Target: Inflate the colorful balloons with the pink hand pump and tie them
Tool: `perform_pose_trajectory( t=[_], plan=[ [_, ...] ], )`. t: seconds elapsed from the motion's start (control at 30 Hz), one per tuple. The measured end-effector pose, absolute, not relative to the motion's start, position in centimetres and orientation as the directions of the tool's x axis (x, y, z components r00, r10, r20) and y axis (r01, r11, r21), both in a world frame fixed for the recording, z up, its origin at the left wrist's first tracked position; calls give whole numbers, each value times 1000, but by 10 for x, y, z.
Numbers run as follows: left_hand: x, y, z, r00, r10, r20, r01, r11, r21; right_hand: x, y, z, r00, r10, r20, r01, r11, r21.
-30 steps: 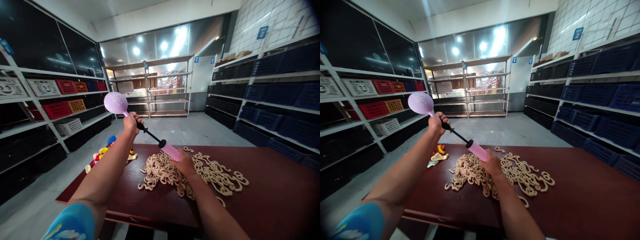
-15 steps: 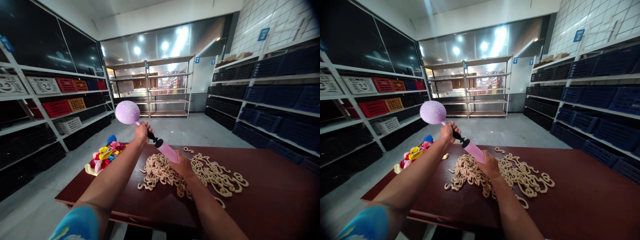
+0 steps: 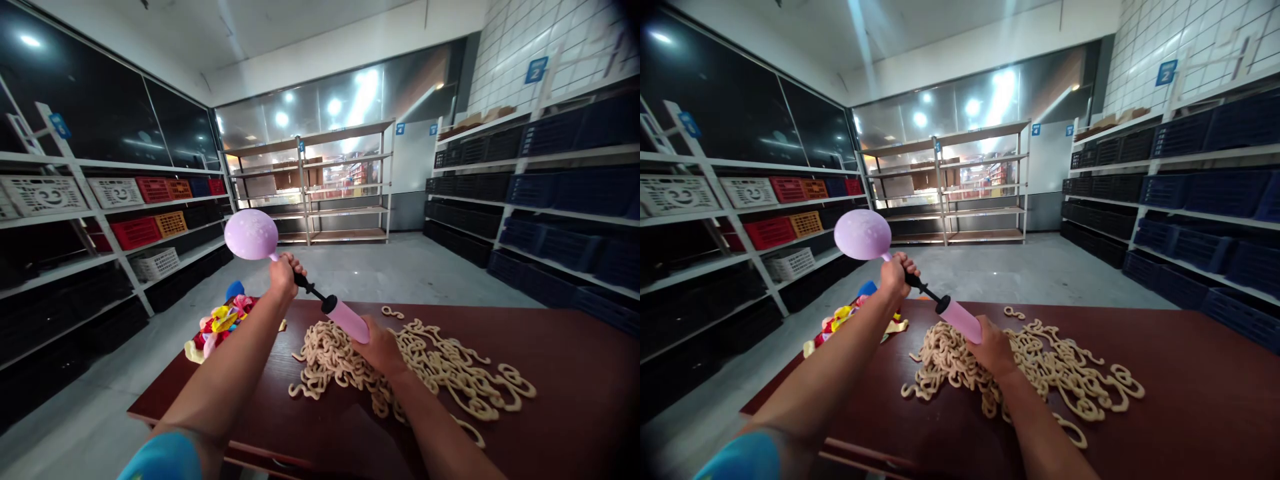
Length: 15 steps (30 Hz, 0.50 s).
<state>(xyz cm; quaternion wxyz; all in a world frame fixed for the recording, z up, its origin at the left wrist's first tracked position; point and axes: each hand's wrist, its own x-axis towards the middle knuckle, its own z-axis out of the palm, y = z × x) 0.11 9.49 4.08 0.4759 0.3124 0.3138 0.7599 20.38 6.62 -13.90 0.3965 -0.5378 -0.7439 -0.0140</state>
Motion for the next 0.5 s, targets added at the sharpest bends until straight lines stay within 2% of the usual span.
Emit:
perform_pose_trajectory(
  t=[0.23, 0.33, 0.5],
  plan=[
    [35, 91, 5, -313, 946, 84, -574, -259, 777, 204, 68, -140, -128, 790, 600, 809, 433, -398],
    [24, 93, 17, -327, 939, 105, -551, -280, 786, 207, 69, -139, -125, 793, 596, 800, 436, -412],
    [-15, 97, 65, -360, 905, 227, -517, -396, 759, 212, 71, -133, -75, 808, 584, 777, 415, -474]
  ],
)
